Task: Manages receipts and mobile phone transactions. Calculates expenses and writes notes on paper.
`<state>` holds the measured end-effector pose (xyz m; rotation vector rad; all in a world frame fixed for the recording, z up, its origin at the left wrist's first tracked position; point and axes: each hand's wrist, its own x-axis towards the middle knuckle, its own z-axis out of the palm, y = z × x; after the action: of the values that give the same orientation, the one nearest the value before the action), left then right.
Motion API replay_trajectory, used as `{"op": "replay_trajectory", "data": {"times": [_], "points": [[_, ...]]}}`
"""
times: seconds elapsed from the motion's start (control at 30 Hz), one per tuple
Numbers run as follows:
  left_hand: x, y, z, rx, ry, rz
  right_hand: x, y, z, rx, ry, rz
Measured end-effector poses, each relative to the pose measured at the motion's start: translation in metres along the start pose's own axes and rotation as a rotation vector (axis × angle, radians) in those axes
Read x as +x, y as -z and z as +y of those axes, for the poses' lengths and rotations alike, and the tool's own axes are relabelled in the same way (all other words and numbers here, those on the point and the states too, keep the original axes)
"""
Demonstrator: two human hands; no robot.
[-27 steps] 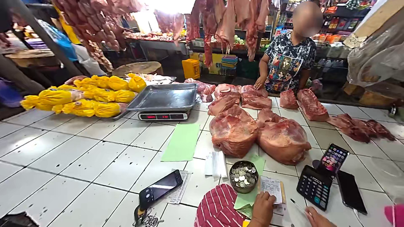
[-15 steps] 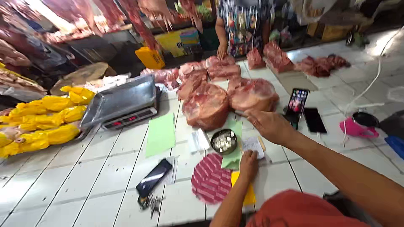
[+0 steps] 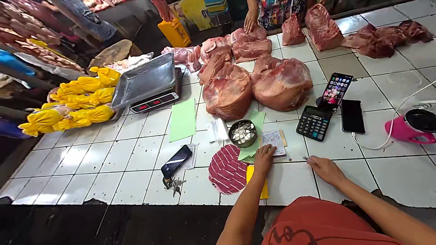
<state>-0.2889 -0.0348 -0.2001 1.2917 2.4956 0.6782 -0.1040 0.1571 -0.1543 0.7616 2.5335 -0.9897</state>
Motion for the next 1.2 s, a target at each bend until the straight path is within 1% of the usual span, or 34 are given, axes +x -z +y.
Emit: {"op": "replay_trajectory", "data": {"times": [0.07,0.1,0.17,0.27,0.33,0.37,0.47,0.53,0.6,0.7,0.77,0.83,0.9,0.97,1.07,1.2], "points": [[0.004,0.001,0.008,-0.024,0.01,-0.009,0.01,0.01,-0.012,0.218,0.071,0.051],[0.006,-0.001,0.012,-0.037,0.008,0.015,0.017,0.014,-0.021,0.325,0.07,0.068],[0.008,-0.011,0.015,-0.056,-0.014,0.107,0.037,0.017,-0.037,0.529,0.059,0.07],[0.013,-0.031,0.012,-0.023,-0.087,0.253,0.071,0.019,-0.049,0.797,0.08,0.094],[0.014,-0.031,0.004,0.035,-0.135,0.31,0.092,0.015,-0.059,0.904,0.096,0.133],[0.013,-0.031,0.001,0.024,-0.141,0.287,0.101,0.011,-0.063,0.931,0.103,0.16],[0.014,-0.03,-0.003,-0.06,-0.115,0.167,0.124,-0.002,-0.071,0.958,0.083,0.279],[0.014,-0.032,-0.005,-0.088,-0.112,0.181,0.141,-0.009,-0.073,0.92,0.027,0.346],[0.014,-0.032,-0.006,-0.089,-0.124,0.207,0.156,-0.017,-0.076,0.897,-0.009,0.366],[0.013,-0.034,-0.009,-0.081,-0.176,0.216,0.161,-0.023,-0.079,0.888,-0.006,0.381],[0.015,-0.036,-0.01,-0.074,-0.208,0.213,0.162,-0.024,-0.077,0.894,0.044,0.405],[0.017,-0.036,-0.009,-0.074,-0.203,0.217,0.161,-0.022,-0.074,0.855,0.092,0.432],[0.018,-0.036,-0.008,-0.056,-0.199,0.224,0.161,-0.023,-0.071,0.808,0.1,0.459],[0.019,-0.036,-0.006,-0.032,-0.208,0.222,0.166,-0.026,-0.068,0.829,0.118,0.483],[0.019,-0.038,-0.008,0.01,-0.249,0.217,0.177,-0.037,-0.064,0.876,0.223,0.556],[0.017,-0.037,-0.009,0.044,-0.279,0.219,0.177,-0.048,-0.059,0.748,0.338,0.601]]}}
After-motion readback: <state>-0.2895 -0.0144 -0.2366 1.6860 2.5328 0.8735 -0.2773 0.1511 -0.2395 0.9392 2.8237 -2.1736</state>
